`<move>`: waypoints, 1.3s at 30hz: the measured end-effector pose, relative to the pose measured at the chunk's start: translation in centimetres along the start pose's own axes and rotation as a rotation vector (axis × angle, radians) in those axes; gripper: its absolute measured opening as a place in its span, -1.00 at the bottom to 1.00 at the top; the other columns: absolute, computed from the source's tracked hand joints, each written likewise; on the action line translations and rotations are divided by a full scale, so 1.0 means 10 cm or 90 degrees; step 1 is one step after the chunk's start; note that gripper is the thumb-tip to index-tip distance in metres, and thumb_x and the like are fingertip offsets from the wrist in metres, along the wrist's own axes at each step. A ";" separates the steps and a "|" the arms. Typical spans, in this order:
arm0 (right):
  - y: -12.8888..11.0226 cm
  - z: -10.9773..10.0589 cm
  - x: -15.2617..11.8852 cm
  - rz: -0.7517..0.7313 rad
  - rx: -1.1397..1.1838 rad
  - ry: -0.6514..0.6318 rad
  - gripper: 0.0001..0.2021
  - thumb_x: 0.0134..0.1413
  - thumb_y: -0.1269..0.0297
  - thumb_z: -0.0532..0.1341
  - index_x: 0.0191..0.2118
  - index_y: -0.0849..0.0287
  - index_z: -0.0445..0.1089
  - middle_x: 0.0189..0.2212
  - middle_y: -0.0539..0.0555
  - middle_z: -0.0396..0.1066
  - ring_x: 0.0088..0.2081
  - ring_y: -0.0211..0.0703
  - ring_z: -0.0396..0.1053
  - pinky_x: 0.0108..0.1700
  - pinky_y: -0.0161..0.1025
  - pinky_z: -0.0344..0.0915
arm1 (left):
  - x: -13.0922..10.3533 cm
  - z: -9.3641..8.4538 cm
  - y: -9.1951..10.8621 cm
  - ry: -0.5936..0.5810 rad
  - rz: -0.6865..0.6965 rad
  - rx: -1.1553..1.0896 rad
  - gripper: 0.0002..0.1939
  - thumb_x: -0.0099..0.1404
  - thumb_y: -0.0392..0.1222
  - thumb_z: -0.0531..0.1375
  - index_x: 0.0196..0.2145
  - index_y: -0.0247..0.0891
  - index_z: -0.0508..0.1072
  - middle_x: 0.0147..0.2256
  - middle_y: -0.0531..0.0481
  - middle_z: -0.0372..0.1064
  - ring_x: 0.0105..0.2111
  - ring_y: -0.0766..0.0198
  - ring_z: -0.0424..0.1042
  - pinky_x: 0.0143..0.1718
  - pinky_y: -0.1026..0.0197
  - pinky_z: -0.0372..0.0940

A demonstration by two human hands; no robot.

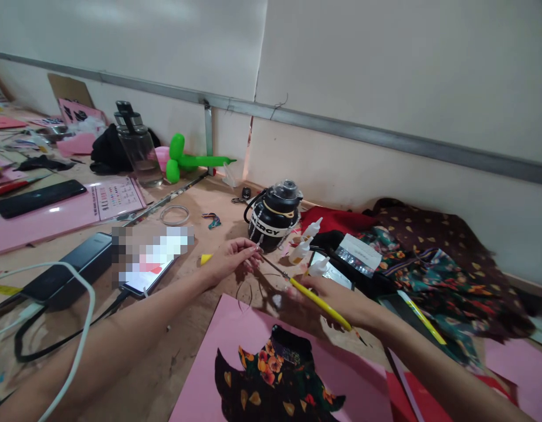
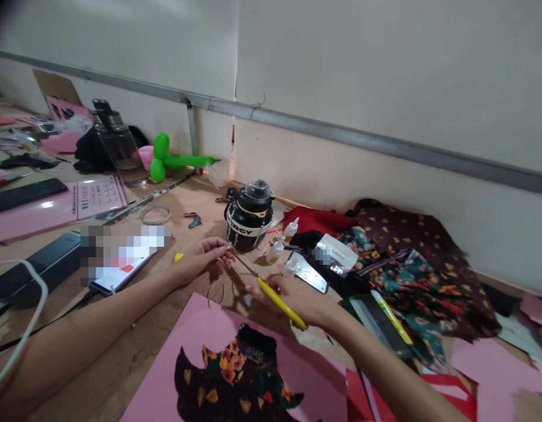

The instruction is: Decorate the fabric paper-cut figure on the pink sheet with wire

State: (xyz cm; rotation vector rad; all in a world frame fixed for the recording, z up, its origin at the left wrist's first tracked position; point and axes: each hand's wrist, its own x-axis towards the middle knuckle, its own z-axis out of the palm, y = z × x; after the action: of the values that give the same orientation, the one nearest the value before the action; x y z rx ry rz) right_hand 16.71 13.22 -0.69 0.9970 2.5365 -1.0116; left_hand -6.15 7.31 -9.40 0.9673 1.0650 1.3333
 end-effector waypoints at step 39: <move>1.13 0.78 -2.00 0.321 -0.068 0.578 -0.82 -0.01 0.33 0.13 -0.24 0.13 0.38 -0.23 0.15 0.43 -0.24 -0.04 0.36 -0.29 -0.23 0.23 | -1.00 0.83 0.16 -0.166 -0.207 0.128 -0.59 0.06 0.13 0.29 -0.33 -0.29 0.47 -0.44 0.01 0.45 -0.52 0.36 0.40 -0.52 0.34 0.37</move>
State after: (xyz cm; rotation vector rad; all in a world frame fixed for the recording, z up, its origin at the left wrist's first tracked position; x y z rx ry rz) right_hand 38.80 3.75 -3.49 2.2954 2.6145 -0.2826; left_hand 1.87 -2.16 -5.31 1.0317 1.1118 0.8226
